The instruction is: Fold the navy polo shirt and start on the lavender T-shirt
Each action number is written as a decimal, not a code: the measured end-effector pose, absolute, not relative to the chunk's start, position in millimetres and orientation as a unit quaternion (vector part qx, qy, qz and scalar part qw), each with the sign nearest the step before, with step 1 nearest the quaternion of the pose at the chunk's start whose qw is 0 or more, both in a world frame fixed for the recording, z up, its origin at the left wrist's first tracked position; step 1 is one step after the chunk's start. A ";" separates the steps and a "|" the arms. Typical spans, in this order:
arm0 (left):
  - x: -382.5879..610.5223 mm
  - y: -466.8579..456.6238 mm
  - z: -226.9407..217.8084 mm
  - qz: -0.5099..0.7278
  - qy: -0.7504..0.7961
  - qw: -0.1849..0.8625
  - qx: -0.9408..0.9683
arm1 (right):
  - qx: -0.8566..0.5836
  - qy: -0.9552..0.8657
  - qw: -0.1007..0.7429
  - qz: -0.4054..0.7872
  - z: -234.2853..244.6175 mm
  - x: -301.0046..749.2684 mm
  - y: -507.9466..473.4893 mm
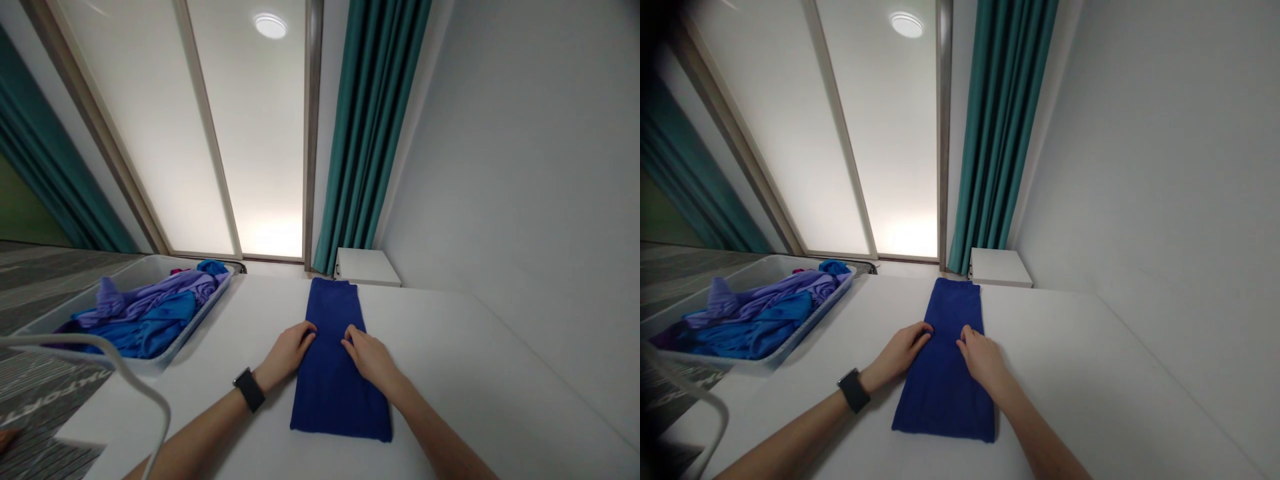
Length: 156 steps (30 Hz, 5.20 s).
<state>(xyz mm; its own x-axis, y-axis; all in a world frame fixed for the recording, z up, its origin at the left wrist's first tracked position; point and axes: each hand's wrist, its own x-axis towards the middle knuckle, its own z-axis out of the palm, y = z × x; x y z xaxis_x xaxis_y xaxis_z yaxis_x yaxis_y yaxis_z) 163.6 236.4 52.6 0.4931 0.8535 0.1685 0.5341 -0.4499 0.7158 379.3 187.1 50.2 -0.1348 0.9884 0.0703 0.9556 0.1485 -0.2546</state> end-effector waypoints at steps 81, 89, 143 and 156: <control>146.1 216.2 61.5 0.265 0.342 0.214 0.876 | -0.610 -0.765 0.167 0.122 51.7 373.7 156.9; 146.9 217.9 60.6 0.253 0.406 0.185 0.858 | -0.589 -0.781 0.182 0.099 43.1 373.0 156.7; 171.2 145.8 40.4 0.141 0.348 0.039 0.926 | -0.598 -0.791 0.129 0.013 29.3 354.8 107.7; 167.7 142.0 30.9 0.161 0.395 -0.017 0.904 | -0.600 -0.793 0.094 0.055 38.1 353.7 109.7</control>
<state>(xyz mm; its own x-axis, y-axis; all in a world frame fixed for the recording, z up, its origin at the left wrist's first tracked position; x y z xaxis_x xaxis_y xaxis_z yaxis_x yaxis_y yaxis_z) 167.7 142.0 30.9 0.6368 0.7088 0.3034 0.7194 -0.6878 0.0969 353.7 109.7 38.1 -0.2622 0.9614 0.0835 0.9407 0.2739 -0.2003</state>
